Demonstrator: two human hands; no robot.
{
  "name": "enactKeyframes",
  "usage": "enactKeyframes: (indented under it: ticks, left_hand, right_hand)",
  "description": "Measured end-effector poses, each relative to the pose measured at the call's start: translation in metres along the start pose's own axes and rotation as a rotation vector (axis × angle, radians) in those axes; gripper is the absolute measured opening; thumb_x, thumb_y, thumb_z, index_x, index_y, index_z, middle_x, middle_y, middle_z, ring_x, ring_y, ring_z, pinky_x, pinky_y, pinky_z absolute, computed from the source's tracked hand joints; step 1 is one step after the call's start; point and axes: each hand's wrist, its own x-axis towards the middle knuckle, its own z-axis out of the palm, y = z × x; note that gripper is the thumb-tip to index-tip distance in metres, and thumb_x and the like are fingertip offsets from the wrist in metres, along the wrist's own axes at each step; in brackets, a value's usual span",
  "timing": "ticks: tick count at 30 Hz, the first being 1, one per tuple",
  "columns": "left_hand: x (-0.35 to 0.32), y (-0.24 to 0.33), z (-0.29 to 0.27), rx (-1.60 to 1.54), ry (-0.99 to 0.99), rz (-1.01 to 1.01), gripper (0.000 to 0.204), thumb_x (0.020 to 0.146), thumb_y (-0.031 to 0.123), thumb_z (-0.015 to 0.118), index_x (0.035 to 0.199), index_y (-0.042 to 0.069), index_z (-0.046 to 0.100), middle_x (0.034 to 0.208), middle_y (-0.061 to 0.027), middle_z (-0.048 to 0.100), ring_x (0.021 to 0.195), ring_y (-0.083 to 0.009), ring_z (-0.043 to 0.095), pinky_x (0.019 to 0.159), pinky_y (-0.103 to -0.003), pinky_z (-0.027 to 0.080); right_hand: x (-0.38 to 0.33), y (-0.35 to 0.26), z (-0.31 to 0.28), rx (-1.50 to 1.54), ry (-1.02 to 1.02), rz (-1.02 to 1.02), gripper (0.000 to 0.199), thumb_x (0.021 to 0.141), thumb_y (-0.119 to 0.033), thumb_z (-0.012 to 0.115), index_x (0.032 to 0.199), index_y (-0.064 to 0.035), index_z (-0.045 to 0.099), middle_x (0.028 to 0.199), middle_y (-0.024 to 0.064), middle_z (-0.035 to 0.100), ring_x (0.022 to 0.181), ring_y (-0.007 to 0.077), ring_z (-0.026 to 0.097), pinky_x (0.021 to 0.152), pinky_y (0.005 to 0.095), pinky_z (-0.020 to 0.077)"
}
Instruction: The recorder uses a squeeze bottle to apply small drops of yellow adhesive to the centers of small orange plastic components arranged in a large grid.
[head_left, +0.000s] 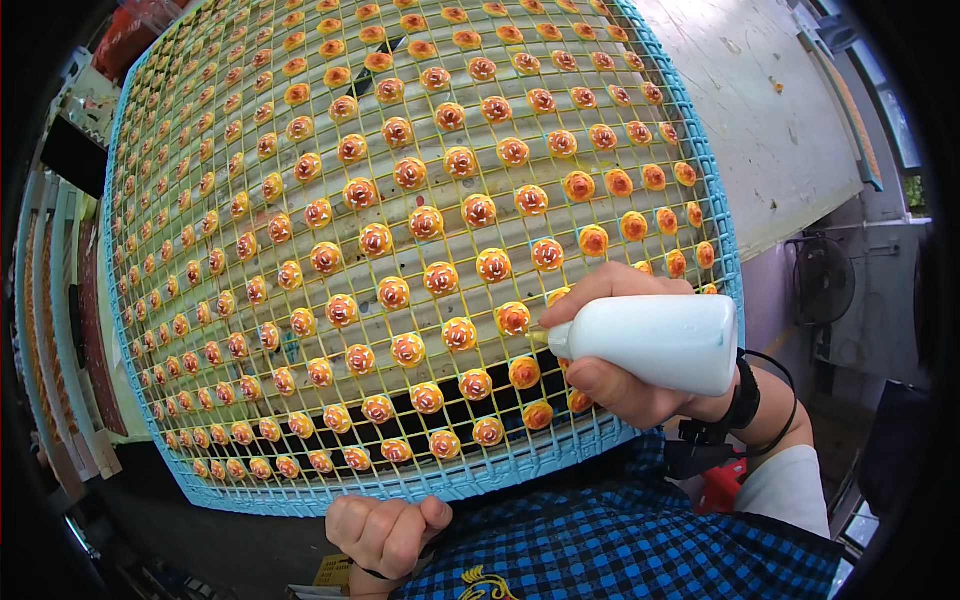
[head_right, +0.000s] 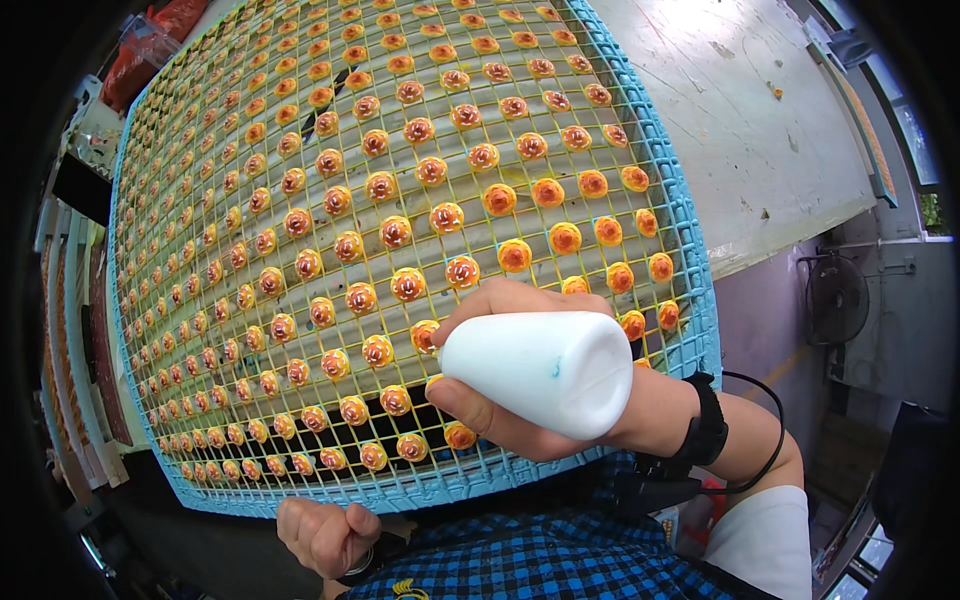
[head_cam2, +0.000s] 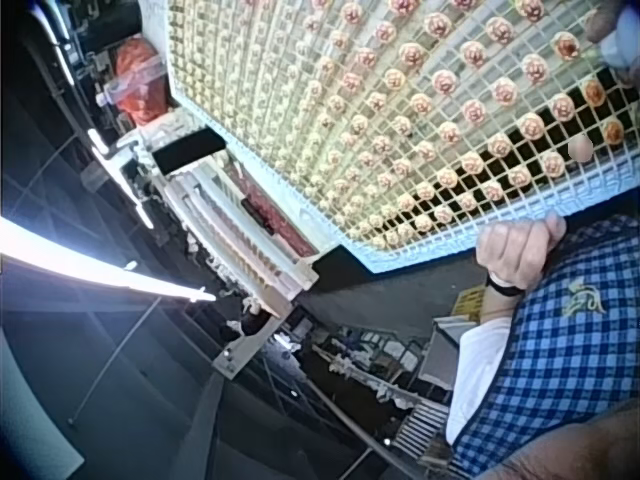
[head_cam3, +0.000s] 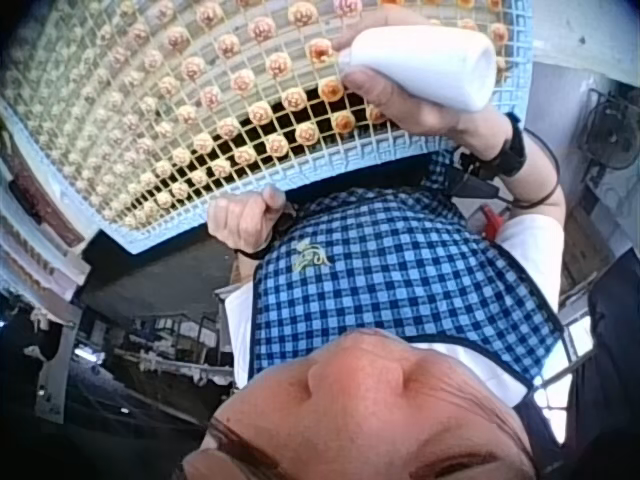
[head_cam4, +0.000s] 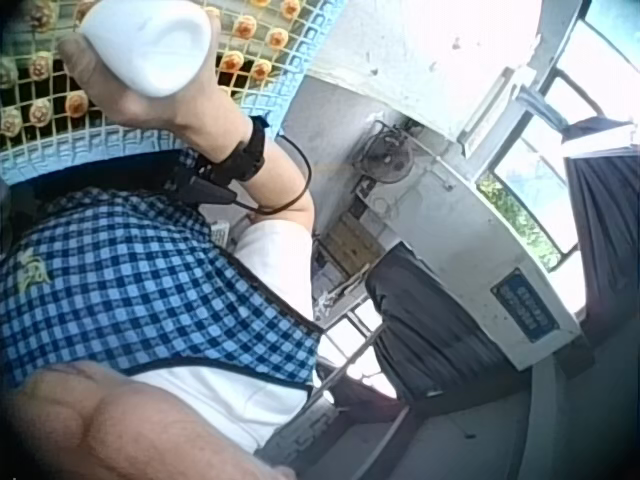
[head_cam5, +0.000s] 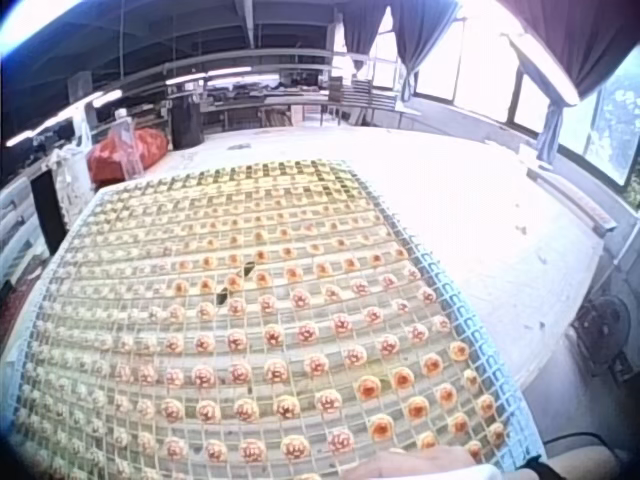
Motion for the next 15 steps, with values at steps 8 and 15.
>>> enactKeyframes:
  ticks: [8, 15]
  left_hand:
    - [0.0032, -0.0021, 0.0053, -0.052, 0.064, 0.057, 0.016, 0.076, 0.006, 0.058, 0.068, 0.006, 0.044, 0.047, 0.0002, 0.037, 0.038, -0.0141, 0.031, 0.039, -0.027, 0.02]
    - [0.002, -0.0026, 0.005, -0.055, 0.068, 0.061, 0.016, 0.076, 0.006, 0.058, 0.068, 0.006, 0.044, 0.047, 0.0001, 0.037, 0.038, -0.0141, 0.03, 0.039, -0.027, 0.02]
  right_hand:
    - [-0.0003, 0.0039, 0.0022, -0.022, 0.022, -0.047, 0.02, 0.071, -0.015, 0.069, 0.081, -0.0008, 0.061, 0.073, 0.0084, 0.059, 0.056, 0.0173, 0.059, 0.048, 0.025, 0.0468]
    - [-0.0013, 0.0069, 0.0044, -0.054, 0.027, -0.058, 0.024, 0.071, -0.019, 0.07, 0.085, -0.0015, 0.06, 0.073, 0.0073, 0.058, 0.056, 0.0172, 0.058, 0.049, 0.0248, 0.0464]
